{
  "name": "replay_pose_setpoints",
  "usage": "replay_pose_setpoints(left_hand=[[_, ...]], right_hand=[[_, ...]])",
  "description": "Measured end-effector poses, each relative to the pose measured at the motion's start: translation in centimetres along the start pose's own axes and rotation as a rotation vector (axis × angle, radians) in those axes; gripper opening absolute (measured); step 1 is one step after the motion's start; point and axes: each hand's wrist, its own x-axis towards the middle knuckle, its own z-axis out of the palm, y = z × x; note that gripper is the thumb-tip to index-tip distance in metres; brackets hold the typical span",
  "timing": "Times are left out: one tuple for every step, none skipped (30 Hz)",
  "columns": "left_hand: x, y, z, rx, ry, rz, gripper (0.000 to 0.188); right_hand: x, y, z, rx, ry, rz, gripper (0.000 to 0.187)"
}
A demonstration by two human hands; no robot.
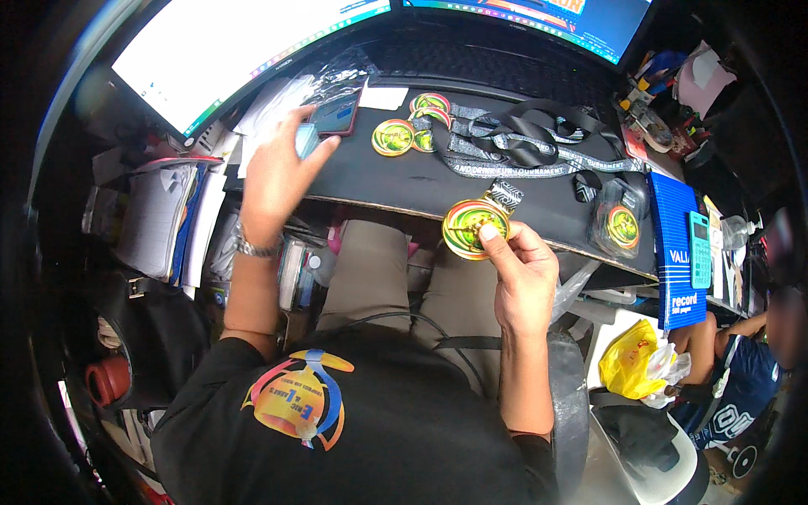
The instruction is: The person assembles lanyards by attaching circular badges to black straps and placing them into clear plastic sleeves. The person handles badges, straps, and sleeves one at a time, then stacks the completed units on the desk.
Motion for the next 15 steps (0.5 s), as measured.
replay_pose_setpoints(left_hand=[[0.1,-1.2,-0.1,0.204,-0.092,-0.108,0.058],[0.3,-2.2,0.0,0.236,-0.137,-0.141,0.061],[0.3,-3.0,0.2,0.266,-0.226,-0.221,0.063],[0.2,-3.5,0.4,0.259,-0.197,-0.198,0.064],[0.0,-3.9,0.6,0.253,-0.197,-0.201,0.064],[-0.2,-4.1,0.6,0.248,-0.198,-0.205,0.065],[-0.5,-4.2,0.7,0.244,-0.239,-0.213,0.067],[-0.7,-4.2,0.6,0.238,-0.28,-0.221,0.069],[-1.0,-4.3,0.4,0.232,-0.32,-0.228,0.07],[-1.1,-4.4,0.3,0.197,-0.345,-0.252,0.071],[-1.2,-4.5,0.0,0.16,-0.37,-0.275,0.072],[-1.2,-4.7,-0.1,0.113,-0.362,-0.273,0.074],[-1.3,-4.9,-0.2,0.012,-0.348,-0.241,0.074],[-1.3,-5.1,-0.4,-0.097,-0.3,-0.186,0.074],[-1.3,-5.4,-0.5,-0.204,-0.249,-0.13,0.074]], right_hand=[[0.0,-0.1,-0.1,-0.016,0.001,0.012,0.012],[0.0,-0.1,-0.1,-0.012,-0.005,0.025,0.012],[0.0,0.0,0.0,-0.006,-0.011,0.038,0.012],[0.0,0.0,0.1,-0.007,-0.02,0.042,0.013],[0.0,0.2,0.3,-0.006,-0.03,0.048,0.013],[0.0,0.3,0.6,-0.005,-0.031,0.062,0.014],[0.1,0.4,0.9,-0.035,-0.057,0.065,0.014],[0.4,0.6,1.2,-0.065,-0.076,0.073,0.015],[0.7,0.7,1.6,-0.097,-0.085,0.086,0.015],[1.1,0.9,2.0,-0.135,-0.161,0.075,0.015],[1.6,1.0,2.4,-0.221,-0.286,0.036,0.016],[2.5,1.4,3.1,-0.331,-0.383,-0.043,0.017],[3.5,1.9,3.9,-0.43,-0.482,-0.116,0.018],[4.3,2.3,4.8,-0.435,-0.577,-0.139,0.018],[5.1,2.9,5.8,-0.438,-0.668,-0.158,0.019]])
